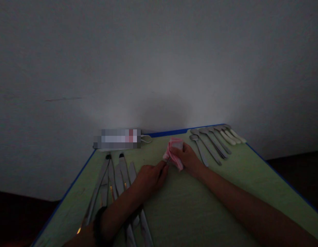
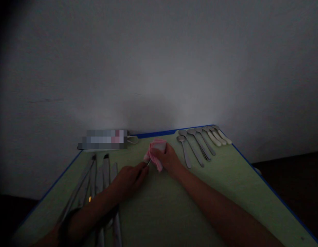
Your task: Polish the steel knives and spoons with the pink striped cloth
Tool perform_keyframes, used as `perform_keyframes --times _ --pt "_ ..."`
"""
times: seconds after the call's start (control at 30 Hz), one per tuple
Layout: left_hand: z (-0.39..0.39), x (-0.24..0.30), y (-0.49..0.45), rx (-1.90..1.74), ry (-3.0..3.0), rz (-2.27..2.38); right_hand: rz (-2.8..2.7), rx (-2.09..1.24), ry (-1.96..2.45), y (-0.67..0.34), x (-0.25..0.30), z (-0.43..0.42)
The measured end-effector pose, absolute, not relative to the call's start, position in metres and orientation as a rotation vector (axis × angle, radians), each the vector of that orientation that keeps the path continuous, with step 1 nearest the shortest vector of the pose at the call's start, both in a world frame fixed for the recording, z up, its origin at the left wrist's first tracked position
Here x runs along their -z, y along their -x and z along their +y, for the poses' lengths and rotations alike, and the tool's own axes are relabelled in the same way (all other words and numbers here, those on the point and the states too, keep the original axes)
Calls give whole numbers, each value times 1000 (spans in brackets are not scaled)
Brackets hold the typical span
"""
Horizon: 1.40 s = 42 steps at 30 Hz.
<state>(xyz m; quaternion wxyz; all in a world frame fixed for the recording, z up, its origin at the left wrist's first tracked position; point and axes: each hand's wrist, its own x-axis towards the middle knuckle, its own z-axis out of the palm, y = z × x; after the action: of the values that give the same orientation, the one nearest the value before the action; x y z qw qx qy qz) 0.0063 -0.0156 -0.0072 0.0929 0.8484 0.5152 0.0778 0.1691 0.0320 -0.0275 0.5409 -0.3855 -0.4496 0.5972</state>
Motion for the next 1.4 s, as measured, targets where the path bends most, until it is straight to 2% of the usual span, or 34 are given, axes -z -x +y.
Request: perform_keyframes --times 0.13,0.3,0.53,0.8,1.1,1.4 --pt "-19 6 -10 -118 -2663 1550 -958 -1424 978 -167 24 31" --pt "-21 5 -12 -60 -2713 1551 -813 -1550 851 -166 24 33" --pt "-20 4 -7 -295 -2439 1412 -709 -1659 703 -165 24 35" --pt "-15 3 -5 -616 -2111 1366 -908 -1752 483 -167 19 29" --pt "-8 2 -4 -694 -1763 1312 -801 -1903 398 -172 20 31" --pt "-6 7 -6 -859 -1579 1176 -731 -1893 393 -169 19 37"
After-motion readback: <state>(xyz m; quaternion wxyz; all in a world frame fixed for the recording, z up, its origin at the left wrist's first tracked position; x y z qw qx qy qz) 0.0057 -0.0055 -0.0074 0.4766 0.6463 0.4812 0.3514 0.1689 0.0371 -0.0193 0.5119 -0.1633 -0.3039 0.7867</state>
